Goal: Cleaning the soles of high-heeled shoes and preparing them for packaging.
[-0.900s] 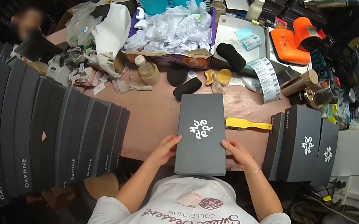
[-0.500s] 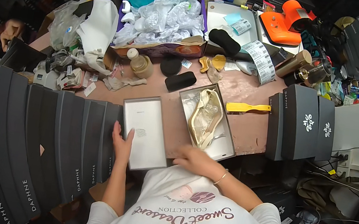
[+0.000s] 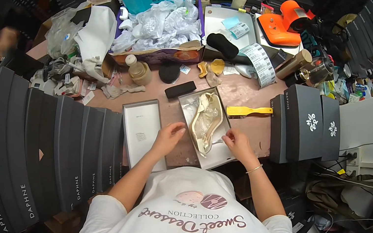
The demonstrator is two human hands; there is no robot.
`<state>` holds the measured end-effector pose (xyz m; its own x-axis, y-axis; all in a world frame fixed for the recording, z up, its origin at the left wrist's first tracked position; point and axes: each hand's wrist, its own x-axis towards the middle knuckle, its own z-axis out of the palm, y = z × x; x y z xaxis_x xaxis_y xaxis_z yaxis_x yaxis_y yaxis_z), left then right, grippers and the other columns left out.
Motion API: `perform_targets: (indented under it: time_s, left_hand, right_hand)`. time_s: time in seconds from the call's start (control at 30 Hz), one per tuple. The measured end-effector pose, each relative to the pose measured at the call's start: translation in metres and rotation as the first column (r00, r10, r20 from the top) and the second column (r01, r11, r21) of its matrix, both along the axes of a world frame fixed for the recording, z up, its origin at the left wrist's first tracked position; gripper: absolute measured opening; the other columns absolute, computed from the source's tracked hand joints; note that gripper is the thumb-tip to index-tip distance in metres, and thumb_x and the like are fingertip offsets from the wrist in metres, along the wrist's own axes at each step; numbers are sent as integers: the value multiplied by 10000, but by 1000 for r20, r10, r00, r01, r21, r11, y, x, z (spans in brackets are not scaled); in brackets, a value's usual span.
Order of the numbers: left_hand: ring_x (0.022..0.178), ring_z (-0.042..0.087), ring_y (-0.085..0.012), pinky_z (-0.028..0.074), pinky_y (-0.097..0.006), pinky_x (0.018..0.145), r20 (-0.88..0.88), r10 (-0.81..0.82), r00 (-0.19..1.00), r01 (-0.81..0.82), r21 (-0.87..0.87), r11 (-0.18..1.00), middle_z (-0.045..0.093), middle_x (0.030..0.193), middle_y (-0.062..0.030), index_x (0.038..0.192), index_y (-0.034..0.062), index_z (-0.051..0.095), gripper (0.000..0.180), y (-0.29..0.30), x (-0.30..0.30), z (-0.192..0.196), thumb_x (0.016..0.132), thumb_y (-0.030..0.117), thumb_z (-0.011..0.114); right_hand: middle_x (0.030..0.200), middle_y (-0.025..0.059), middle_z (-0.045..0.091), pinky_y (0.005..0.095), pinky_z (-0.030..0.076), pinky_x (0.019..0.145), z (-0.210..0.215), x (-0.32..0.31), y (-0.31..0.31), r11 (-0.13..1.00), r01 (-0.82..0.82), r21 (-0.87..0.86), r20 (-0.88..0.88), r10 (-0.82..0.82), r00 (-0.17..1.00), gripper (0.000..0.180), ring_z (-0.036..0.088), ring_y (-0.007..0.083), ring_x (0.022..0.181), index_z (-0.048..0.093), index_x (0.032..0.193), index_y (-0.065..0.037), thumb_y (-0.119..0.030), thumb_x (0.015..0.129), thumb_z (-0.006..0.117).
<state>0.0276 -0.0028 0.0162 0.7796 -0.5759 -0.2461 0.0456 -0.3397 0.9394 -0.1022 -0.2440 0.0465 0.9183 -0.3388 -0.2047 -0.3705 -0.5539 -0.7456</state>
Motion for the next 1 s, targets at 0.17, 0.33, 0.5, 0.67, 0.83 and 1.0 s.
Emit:
perform_targets:
  time_s: [0.17, 0.33, 0.5, 0.67, 0.83, 1.0]
  left_hand:
    - [1213, 482, -281, 368, -442, 1022, 480, -409, 776, 333, 240, 912, 548, 1234, -131, 1212, 67, 576, 339, -20, -17, 14, 882, 142, 568]
    - [1241, 430, -278, 253, -602, 1052, 299, -718, 629, 486, 570, 663, 504, 1287, -127, 1253, 80, 540, 379, -40, -13, 20, 914, 249, 543]
    - [1149, 523, -311, 380, -370, 1016, 384, -361, 850, 297, 217, 930, 562, 1226, -167, 1286, -1, 495, 441, -15, -3, 59, 968, 305, 482]
    - [1098, 543, -155, 425, -296, 943, -495, -220, 840, 64, -312, 948, 573, 1188, -79, 1242, 7, 525, 474, -11, -31, 70, 986, 398, 446]
    - [1001, 564, -102, 446, -261, 877, -564, 45, 825, -250, -291, 923, 608, 1080, -74, 1163, 16, 554, 361, 33, -44, 57, 965, 314, 512]
    - [793, 585, -72, 469, -224, 693, -290, 270, 918, -316, -125, 940, 639, 882, -41, 1113, -18, 578, 242, 61, -49, 11, 926, 135, 571]
  right_hand:
    - [908, 215, 657, 413, 498, 757, -70, 14, 33, 994, -111, 11, -63, 111, 992, 326, 632, 372, 890, 589, 1105, -11, -246, 879, 587]
    - [903, 193, 665, 406, 498, 768, -48, 9, 29, 992, -1, 127, -9, 2, 1000, 255, 632, 360, 912, 646, 1023, -17, -205, 891, 535]
    - [1045, 94, 628, 258, 519, 774, 29, -17, 9, 439, 164, 883, -50, -260, 964, 286, 630, 132, 895, 518, 1214, -8, -128, 964, 449]
    - [1098, 78, 601, 242, 510, 802, 59, 8, 57, 262, 33, 965, 21, -203, 979, 329, 603, 101, 937, 477, 1274, -14, -102, 965, 404]
    - [1154, 84, 576, 245, 477, 871, 47, 49, 95, 359, -81, 930, 47, 102, 994, 346, 577, 123, 1008, 486, 1280, -7, -96, 959, 389]
    - [1130, 73, 580, 250, 476, 868, -4, 53, 121, 325, 97, 941, -128, 74, 989, 340, 572, 130, 997, 483, 1273, -4, -112, 963, 393]
